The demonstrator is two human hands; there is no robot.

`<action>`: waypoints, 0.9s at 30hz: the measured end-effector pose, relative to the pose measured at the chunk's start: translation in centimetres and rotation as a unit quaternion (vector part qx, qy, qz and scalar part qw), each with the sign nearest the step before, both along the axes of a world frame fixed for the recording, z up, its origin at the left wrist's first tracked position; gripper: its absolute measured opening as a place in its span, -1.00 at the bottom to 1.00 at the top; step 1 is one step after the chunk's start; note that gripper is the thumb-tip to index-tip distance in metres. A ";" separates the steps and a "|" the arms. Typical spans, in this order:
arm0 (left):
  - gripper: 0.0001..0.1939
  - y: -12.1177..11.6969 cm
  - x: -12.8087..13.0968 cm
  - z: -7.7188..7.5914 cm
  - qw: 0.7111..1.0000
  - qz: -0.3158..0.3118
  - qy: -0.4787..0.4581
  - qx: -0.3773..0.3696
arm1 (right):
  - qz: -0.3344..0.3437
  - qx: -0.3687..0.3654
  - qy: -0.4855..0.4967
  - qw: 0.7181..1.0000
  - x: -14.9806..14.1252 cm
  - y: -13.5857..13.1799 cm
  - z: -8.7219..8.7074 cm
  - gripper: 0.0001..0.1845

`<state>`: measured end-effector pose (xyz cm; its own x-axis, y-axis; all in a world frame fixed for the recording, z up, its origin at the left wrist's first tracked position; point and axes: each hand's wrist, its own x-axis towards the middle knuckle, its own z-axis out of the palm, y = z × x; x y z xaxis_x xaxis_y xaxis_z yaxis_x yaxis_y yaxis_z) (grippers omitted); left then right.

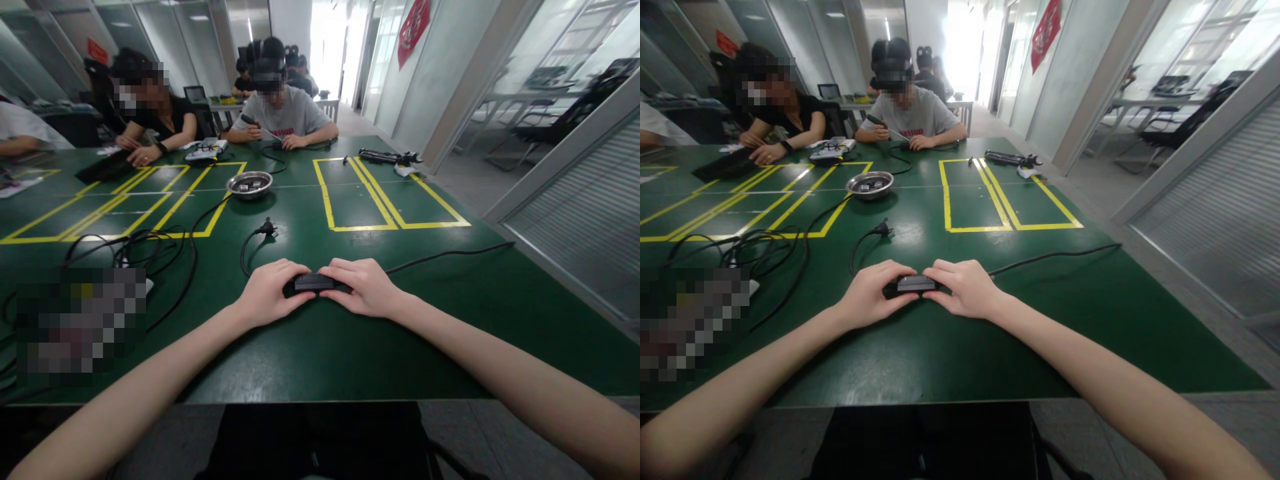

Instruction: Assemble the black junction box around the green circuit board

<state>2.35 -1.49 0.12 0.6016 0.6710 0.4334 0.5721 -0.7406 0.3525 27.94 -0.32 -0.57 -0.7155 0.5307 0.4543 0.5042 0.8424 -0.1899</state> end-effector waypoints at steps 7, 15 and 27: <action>-0.68 0.1 -0.1 -0.4 1.000 0.010 -0.005 -0.019 | 0.003 0.014 0.026 1.000 -0.3 0.0 -0.4 -0.67; -0.69 0.0 0.1 -0.4 1.000 0.003 -0.021 -0.014 | 0.008 0.018 0.029 0.999 -0.3 0.1 -0.3 -0.64; -0.70 -0.5 0.4 0.3 0.988 0.035 -0.023 -0.149 | 0.036 -0.020 -0.006 0.999 -0.2 0.0 0.0 -0.51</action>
<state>2.71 -2.00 0.42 0.5328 0.8123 0.2372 0.5966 -0.5593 0.5755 27.71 -0.32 -0.52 -0.7583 0.4947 0.4245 0.4444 0.8688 -0.2186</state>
